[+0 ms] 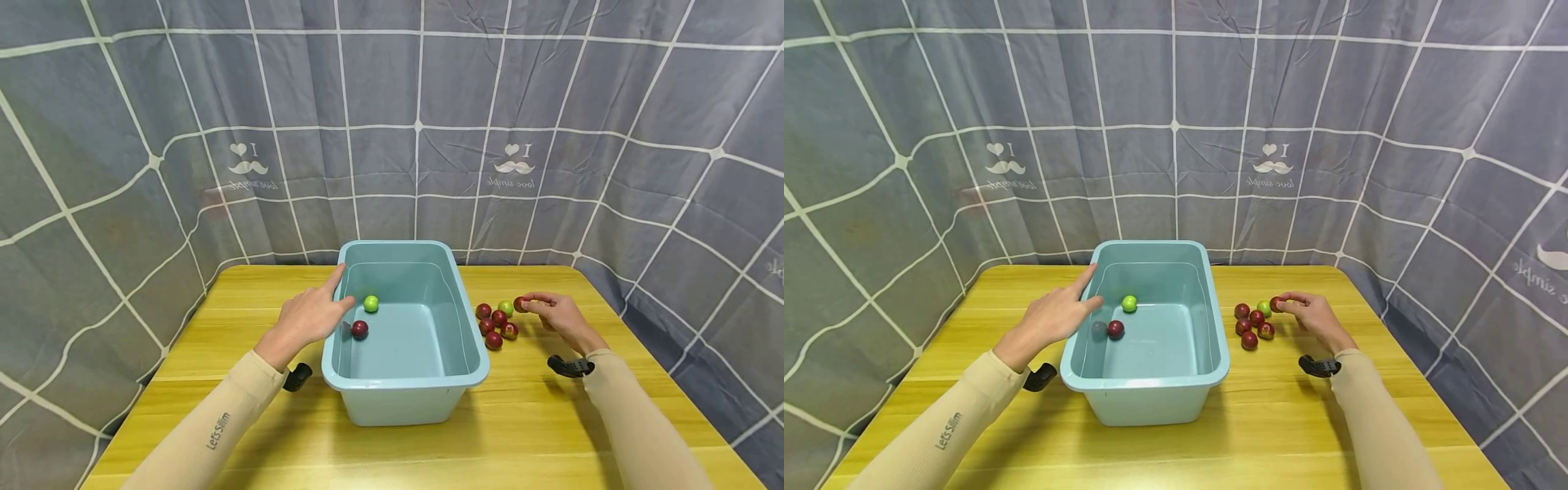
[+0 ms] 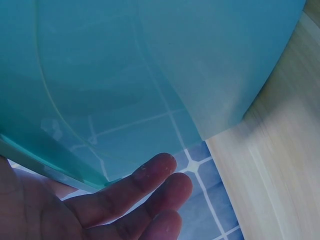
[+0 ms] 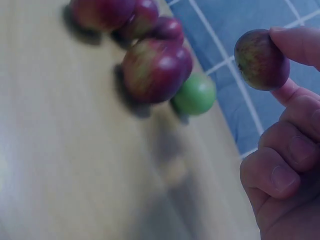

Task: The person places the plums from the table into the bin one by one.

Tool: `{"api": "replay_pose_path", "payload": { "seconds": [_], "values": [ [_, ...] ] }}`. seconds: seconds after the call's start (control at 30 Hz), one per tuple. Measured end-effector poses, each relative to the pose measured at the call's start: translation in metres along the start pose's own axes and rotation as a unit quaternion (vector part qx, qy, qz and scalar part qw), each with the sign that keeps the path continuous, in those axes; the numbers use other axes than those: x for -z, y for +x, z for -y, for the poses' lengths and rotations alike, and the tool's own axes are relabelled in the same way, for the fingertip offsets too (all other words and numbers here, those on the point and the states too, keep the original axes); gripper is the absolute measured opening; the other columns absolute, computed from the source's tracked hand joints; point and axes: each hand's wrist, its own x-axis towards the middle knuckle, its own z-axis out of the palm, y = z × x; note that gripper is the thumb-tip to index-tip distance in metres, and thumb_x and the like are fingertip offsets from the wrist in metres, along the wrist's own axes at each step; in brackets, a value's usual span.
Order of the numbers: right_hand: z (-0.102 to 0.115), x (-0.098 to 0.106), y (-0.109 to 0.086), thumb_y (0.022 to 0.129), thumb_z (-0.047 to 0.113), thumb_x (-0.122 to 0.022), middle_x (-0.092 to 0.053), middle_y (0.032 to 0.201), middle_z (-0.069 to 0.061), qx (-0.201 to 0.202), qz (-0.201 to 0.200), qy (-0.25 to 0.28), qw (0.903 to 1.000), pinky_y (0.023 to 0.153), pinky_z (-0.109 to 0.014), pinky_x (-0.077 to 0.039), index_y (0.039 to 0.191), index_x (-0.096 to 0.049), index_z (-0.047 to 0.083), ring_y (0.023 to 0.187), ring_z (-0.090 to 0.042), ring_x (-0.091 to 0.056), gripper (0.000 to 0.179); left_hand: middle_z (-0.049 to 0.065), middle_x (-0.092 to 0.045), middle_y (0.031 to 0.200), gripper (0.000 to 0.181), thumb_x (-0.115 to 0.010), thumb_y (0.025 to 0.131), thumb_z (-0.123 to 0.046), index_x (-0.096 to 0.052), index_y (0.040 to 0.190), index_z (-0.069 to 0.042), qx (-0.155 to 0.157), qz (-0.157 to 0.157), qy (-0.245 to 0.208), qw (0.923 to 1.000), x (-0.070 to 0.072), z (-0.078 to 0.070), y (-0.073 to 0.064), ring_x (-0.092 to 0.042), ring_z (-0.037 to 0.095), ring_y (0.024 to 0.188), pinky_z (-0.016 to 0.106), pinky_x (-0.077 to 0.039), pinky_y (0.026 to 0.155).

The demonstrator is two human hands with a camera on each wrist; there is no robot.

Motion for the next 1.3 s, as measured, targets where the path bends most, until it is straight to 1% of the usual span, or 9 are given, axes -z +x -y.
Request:
{"api": "replay_pose_path", "payload": {
  "seconds": [0.1,0.2,0.37,0.43,0.6,0.8,0.9,1.07,1.3],
  "values": [
    [0.012,-0.001,0.001,0.097,0.041,-0.066,-0.063,0.082,0.009,0.016,0.004,-0.001,0.9999,0.052,-0.036,-0.029,0.13,-0.061,-0.001,0.049,-0.01,-0.029,0.054,0.008,-0.056,0.075,0.078,-0.039,0.095,-0.054,-0.009,0.164,-0.033,-0.001,-0.001,0.0,1.0,0.0,0.001,0.0,-0.055,0.024,0.064,0.037,-0.039,0.051],
    [0.025,-0.001,0.001,0.097,0.04,-0.066,-0.066,0.086,0.009,0.03,0.007,-0.005,0.9995,0.052,-0.034,-0.029,0.13,-0.063,-0.001,0.049,-0.01,-0.028,0.053,0.008,-0.056,0.075,0.078,-0.039,0.095,-0.054,-0.009,0.164,-0.033,-0.002,-0.001,0.0,1.0,0.0,0.001,0.0,-0.055,0.024,0.064,0.037,-0.04,0.051],
    [0.048,-0.002,0.001,0.096,0.04,-0.066,-0.049,0.064,0.008,0.049,0.011,-0.016,0.9986,0.053,-0.036,-0.029,0.126,-0.064,-0.002,0.049,-0.011,-0.027,0.051,0.008,-0.057,0.075,0.078,-0.039,0.095,-0.054,-0.009,0.164,-0.032,-0.003,0.0,-0.002,1.0,0.0,0.001,0.0,-0.056,0.024,0.064,0.036,-0.04,0.05],
    [0.056,-0.003,0.002,0.096,0.04,-0.067,-0.037,0.059,0.006,0.058,0.012,-0.022,0.998,0.053,-0.036,-0.029,0.125,-0.064,-0.001,0.05,-0.011,-0.028,0.05,0.008,-0.057,0.076,0.078,-0.039,0.095,-0.054,-0.009,0.164,-0.032,-0.003,0.0,-0.002,1.0,0.0,0.001,0.0,-0.056,0.024,0.064,0.036,-0.039,0.05],
    [0.075,-0.004,0.004,0.096,0.038,-0.067,-0.036,0.059,0.006,0.087,0.017,-0.033,0.9955,0.051,-0.031,-0.03,0.124,-0.065,0.001,0.05,-0.012,-0.029,0.046,0.008,-0.057,0.076,0.078,-0.039,0.095,-0.054,-0.009,0.164,-0.032,-0.003,-0.001,-0.003,1.0,0.0,0.0,0.0,-0.056,0.024,0.063,0.036,-0.039,0.05],
    [0.098,-0.008,0.005,0.097,0.035,-0.067,-0.034,0.058,0.005,0.124,0.031,-0.042,0.9909,0.05,-0.033,-0.029,0.121,-0.067,0.002,0.049,-0.015,-0.028,0.041,0.008,-0.057,0.074,0.078,-0.038,0.095,-0.054,-0.009,0.164,-0.032,-0.003,-0.005,-0.003,1.0,0.0,0.0,-0.001,-0.056,0.025,0.062,0.037,-0.04,0.05],
    [0.11,-0.01,0.006,0.096,0.033,-0.068,-0.031,0.058,0.005,0.135,0.037,-0.045,0.9891,0.051,-0.033,-0.029,0.121,-0.067,0.002,0.05,-0.016,-0.028,0.039,0.008,-0.057,0.073,0.077,-0.039,0.095,-0.055,-0.01,0.164,-0.032,-0.002,-0.005,-0.001,1.0,-0.002,-0.001,0.0,-0.056,0.025,0.063,0.036,-0.04,0.05],
    [0.133,-0.015,0.007,0.094,0.032,-0.072,-0.029,0.059,0.004,0.138,0.045,-0.047,0.9883,0.052,-0.031,-0.029,0.118,-0.069,0.003,0.051,-0.014,-0.027,0.038,0.008,-0.059,0.077,0.077,-0.04,0.095,-0.054,-0.011,0.164,-0.031,-0.003,-0.005,0.0,1.0,-0.002,-0.001,0.0,-0.058,0.024,0.066,0.036,-0.04,0.051],
    [0.166,-0.025,0.011,0.093,0.034,-0.073,-0.033,0.062,0.002,0.161,0.06,-0.1,0.98,0.055,-0.029,-0.035,0.118,-0.072,0.008,0.056,-0.014,-0.034,0.036,0.008,-0.058,0.076,0.078,-0.039,0.095,-0.054,-0.01,0.164,-0.032,-0.002,-0.004,0.001,1.0,-0.002,-0.001,0.0,-0.057,0.025,0.066,0.036,-0.04,0.051]
  ]
}}
